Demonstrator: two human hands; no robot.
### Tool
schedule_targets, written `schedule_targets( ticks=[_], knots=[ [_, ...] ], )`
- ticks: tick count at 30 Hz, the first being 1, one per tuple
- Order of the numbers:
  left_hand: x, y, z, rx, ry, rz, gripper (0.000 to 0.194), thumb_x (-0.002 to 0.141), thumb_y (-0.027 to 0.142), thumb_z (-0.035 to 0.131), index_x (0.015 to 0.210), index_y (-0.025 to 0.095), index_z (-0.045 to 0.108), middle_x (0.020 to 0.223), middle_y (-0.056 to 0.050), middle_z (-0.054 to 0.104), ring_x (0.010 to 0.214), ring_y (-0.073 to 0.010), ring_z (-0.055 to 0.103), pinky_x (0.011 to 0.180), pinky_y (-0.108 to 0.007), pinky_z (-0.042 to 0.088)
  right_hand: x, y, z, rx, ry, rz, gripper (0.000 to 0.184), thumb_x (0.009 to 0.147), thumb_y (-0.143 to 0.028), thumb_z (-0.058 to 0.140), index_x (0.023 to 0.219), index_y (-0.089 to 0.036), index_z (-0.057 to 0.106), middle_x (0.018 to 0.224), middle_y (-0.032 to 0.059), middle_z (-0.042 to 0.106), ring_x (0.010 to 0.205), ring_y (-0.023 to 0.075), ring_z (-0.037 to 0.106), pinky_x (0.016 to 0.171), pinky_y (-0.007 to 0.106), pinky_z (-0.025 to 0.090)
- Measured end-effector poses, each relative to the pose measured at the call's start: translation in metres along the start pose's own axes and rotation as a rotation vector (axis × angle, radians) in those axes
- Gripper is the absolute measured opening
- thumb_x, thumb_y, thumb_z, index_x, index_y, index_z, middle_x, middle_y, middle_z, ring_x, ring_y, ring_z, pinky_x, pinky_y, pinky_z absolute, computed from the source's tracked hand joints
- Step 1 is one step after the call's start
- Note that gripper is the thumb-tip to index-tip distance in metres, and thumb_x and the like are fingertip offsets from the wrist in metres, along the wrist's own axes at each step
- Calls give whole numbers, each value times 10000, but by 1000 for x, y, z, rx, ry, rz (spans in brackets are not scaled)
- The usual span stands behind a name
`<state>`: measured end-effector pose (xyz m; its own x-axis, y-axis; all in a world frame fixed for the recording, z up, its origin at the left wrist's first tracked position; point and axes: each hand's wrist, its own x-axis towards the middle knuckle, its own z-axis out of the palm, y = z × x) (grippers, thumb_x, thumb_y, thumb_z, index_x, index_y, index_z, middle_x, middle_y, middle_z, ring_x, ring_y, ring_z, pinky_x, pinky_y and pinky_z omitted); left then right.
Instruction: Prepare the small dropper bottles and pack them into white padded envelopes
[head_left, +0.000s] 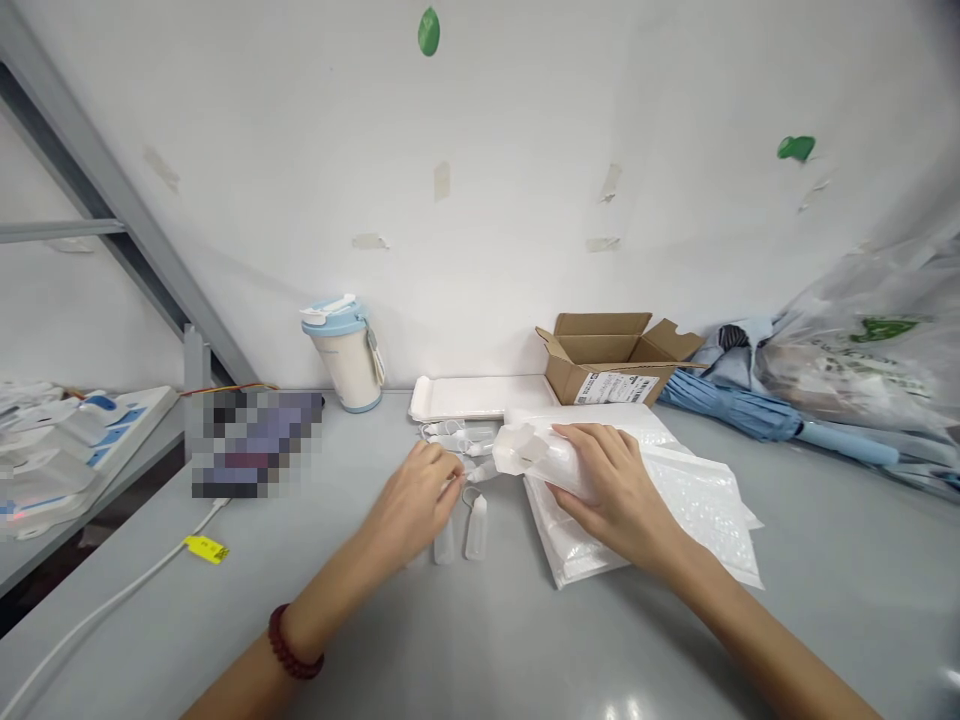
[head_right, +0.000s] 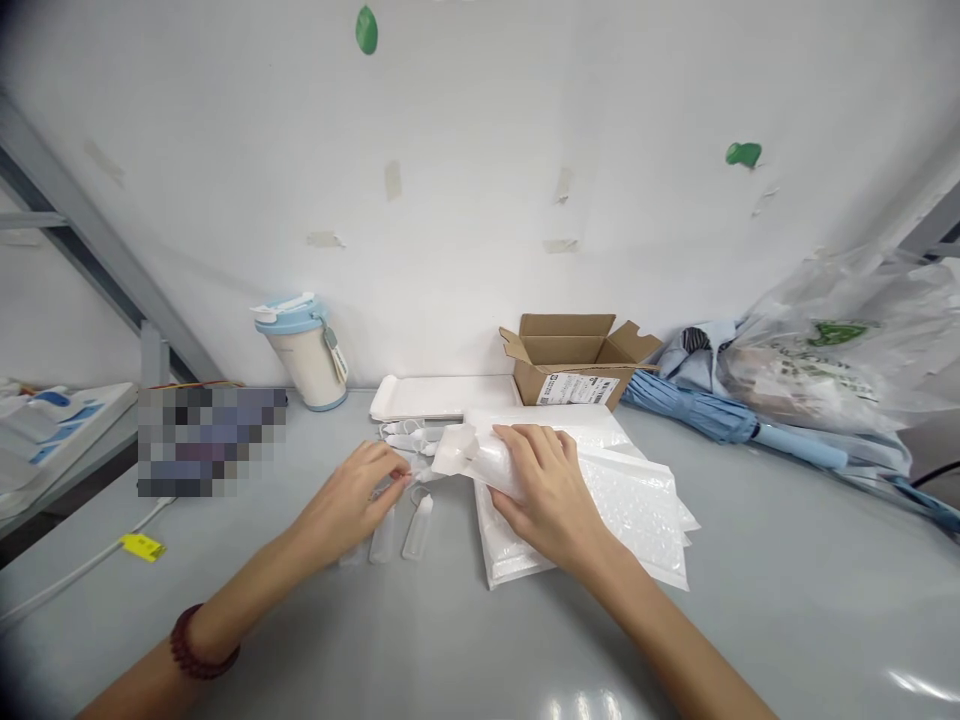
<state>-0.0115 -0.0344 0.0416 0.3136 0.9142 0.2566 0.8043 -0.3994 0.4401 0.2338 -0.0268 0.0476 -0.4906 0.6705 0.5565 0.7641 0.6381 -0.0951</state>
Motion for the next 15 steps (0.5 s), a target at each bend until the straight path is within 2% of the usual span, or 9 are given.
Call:
schedule_targets(
  ticks=[5, 8, 15],
  knots=[
    [-1, 5, -21, -194, 255, -191, 170, 851, 270, 444, 764, 200, 573, 738, 0, 605, 685, -153, 529, 575, -242, 415, 0, 0, 0, -14, -23, 16, 458, 799, -229, 512, 1229, -179, 364, 1106, 135, 522, 1030, 283, 476, 841, 440, 352],
    [-2, 9, -26, -280, 396, -238, 152, 824, 286, 485, 782, 192, 596, 760, -8, 625, 708, -151, 547, 530, -217, 407, 0, -1, 1, -32, -37, 25, 467, 786, -222, 515, 1231, -177, 380, 1112, 130, 528, 1042, 283, 474, 846, 439, 353],
    [-7, 19, -23, -389, 561, -270, 91, 776, 262, 542, 737, 190, 581, 708, 4, 613, 689, -137, 570, 589, -216, 485, 1, -4, -2, -24, -69, -5, 468, 780, -210, 517, 1230, -173, 392, 1128, 133, 526, 1050, 284, 465, 856, 443, 346]
  ],
)
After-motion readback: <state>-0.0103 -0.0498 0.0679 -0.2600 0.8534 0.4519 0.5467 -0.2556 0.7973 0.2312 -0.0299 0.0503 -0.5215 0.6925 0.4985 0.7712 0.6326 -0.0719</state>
